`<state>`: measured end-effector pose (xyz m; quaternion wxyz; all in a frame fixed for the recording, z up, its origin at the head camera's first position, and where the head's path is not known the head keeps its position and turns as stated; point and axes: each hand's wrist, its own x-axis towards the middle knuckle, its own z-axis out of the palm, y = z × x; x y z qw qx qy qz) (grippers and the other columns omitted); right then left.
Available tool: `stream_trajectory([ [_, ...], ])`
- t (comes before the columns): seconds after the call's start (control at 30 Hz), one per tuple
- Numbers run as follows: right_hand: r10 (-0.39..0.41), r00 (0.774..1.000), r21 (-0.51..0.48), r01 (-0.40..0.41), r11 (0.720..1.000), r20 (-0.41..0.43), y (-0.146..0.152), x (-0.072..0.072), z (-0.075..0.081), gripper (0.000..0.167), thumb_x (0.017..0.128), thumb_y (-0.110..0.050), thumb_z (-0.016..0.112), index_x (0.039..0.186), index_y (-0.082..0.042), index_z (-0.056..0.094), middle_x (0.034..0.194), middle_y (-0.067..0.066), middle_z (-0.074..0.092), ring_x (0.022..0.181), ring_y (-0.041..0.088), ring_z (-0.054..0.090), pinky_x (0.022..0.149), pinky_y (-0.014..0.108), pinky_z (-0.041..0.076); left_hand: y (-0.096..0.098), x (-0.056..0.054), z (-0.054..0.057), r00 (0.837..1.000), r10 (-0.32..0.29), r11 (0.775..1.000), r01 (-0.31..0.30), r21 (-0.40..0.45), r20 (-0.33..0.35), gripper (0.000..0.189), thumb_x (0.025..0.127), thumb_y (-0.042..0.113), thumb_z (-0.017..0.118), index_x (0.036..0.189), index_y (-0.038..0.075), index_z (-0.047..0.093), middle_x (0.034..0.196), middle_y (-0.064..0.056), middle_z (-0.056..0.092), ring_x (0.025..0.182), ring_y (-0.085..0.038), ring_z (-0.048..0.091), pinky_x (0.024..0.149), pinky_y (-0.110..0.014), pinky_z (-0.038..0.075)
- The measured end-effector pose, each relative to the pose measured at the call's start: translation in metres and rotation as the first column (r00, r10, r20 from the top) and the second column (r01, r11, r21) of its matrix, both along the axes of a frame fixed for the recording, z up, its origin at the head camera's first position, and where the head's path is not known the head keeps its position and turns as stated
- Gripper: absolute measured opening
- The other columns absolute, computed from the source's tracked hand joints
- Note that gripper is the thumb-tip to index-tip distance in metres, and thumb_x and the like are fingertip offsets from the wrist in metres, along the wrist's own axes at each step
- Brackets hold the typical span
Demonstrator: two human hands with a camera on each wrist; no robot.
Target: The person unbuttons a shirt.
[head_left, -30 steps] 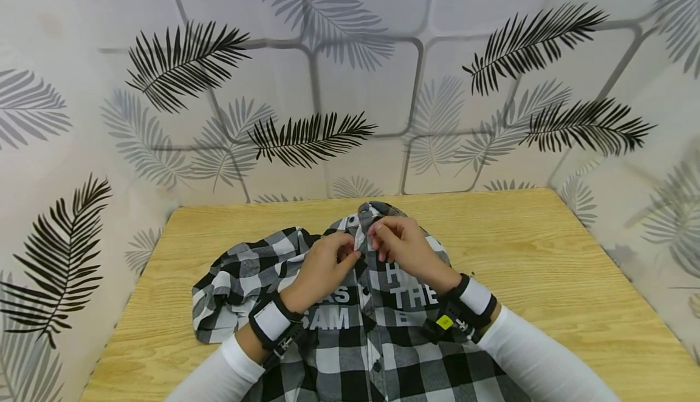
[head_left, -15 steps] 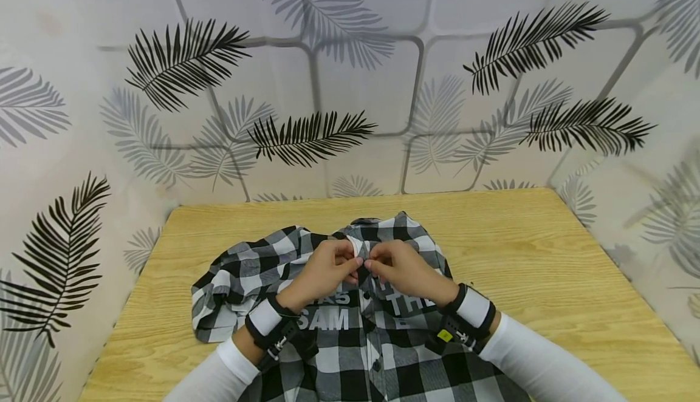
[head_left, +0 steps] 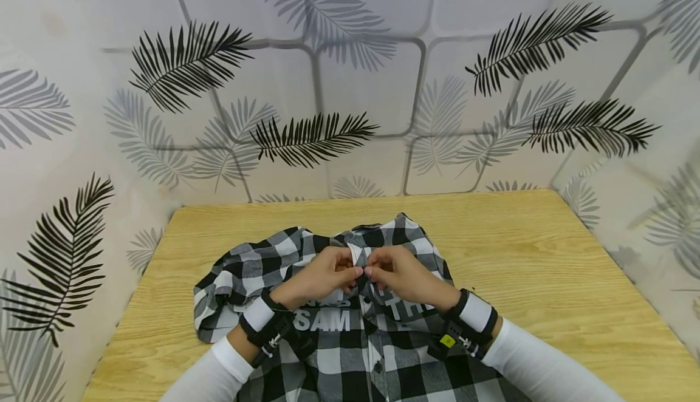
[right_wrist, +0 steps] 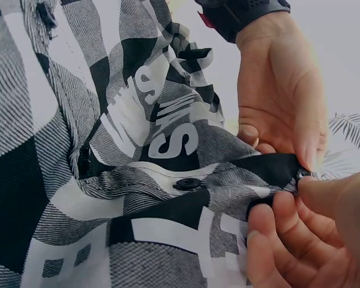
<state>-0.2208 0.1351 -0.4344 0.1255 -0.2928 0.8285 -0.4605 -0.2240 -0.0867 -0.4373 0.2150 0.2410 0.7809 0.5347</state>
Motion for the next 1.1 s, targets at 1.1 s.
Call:
stream_trajectory([
  [1.1,-0.09,0.995,-0.001,0.09,0.996,-0.049,-0.019,0.007,-0.009,0.02,0.102,-0.01,0.057,0.083,-0.008,0.063,0.065,0.001,0.06,0.049,0.006,0.052,0.044,0.021,0.041,0.003,0.015,0.001,0.928,0.178,0.968,-0.224,-0.109,-0.329,0.024,0.098,0.011,0.065,0.075,0.008,0.059,0.068,-0.003,0.06,0.055,-0.01,0.049,0.054,-0.022,0.038],
])
